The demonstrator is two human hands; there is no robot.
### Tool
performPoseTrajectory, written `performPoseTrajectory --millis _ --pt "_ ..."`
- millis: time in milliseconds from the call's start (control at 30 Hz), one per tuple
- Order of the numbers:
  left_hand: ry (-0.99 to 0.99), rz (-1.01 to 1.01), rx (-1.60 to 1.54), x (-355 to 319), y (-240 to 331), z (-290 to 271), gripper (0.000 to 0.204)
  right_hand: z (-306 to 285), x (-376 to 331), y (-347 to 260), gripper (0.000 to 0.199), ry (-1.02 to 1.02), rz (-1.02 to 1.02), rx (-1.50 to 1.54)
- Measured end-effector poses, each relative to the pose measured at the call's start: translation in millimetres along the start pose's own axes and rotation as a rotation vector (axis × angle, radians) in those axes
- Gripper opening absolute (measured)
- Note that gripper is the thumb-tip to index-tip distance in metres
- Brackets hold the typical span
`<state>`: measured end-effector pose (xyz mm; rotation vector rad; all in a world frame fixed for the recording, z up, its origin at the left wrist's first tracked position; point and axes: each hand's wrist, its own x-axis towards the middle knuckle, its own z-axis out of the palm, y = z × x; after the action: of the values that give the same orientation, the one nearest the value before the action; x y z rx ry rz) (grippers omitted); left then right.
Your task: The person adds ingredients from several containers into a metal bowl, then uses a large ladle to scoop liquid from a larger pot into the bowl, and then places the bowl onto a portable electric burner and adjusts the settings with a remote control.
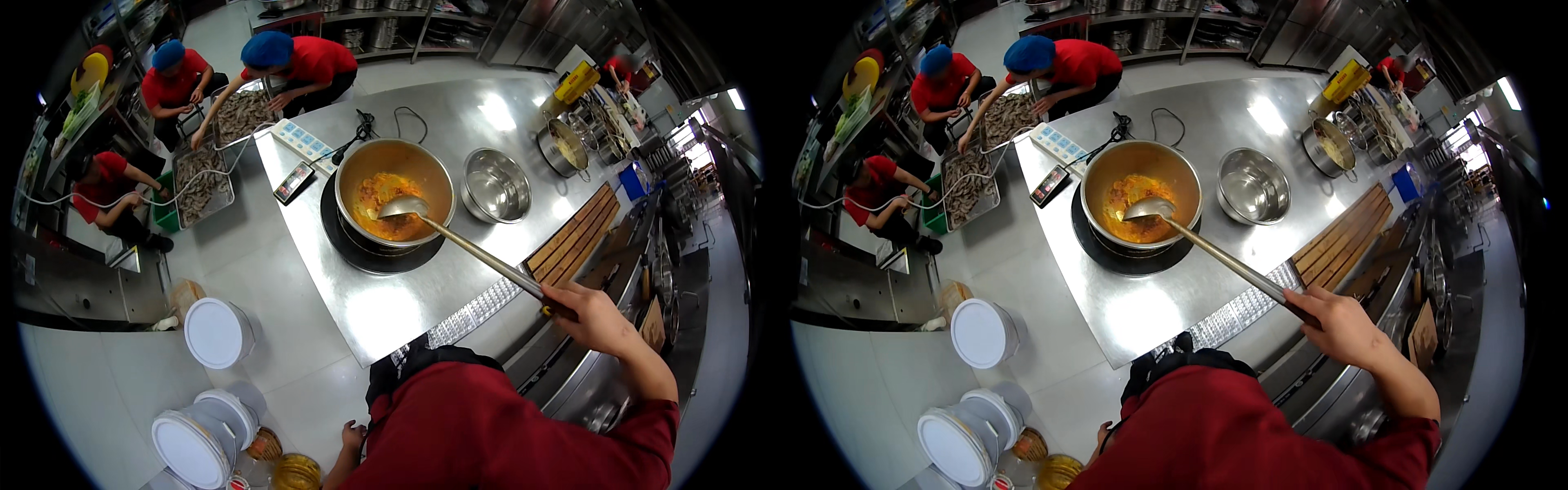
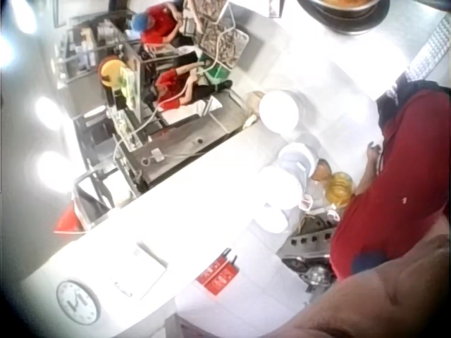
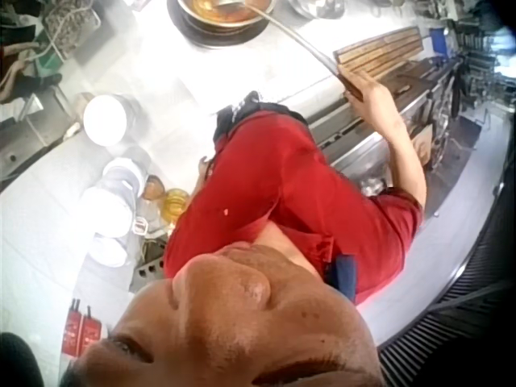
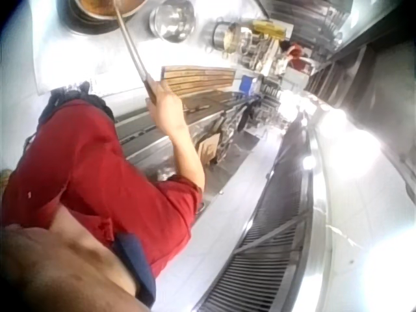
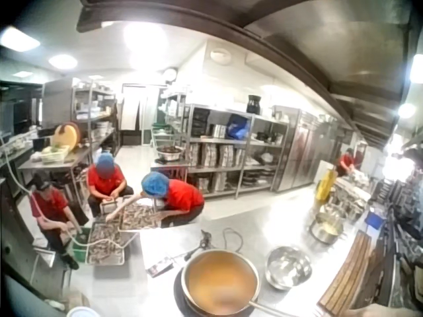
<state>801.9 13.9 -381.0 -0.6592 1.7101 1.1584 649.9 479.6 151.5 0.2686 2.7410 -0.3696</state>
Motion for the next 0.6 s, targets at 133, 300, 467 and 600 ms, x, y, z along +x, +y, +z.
performPoseTrajectory --millis 133,300,467,600 --pt "0.0 0.146 0.188 29.3 -28.7 5.8 0.048 -4.8 7.3 0.8 0.058 -0.026 -0.013 0.07" --pt "0.029 0.038 -0.063 7.8 29.2 -3.0 0.048 25.3 34.4 19.7 0.056 0.136 0.003 0.399" --pt "0.012 -0.016 -0.046 6.3 13.2 -10.5 0.049 27.0 4.3 40.5 0.057 0.139 0.228 1.058" --pt "0.02 -0.025 -0.102 -1.6 7.6 -9.1 0.049 30.5 -21.5 54.5 0.059 0.193 0.169 1.531"
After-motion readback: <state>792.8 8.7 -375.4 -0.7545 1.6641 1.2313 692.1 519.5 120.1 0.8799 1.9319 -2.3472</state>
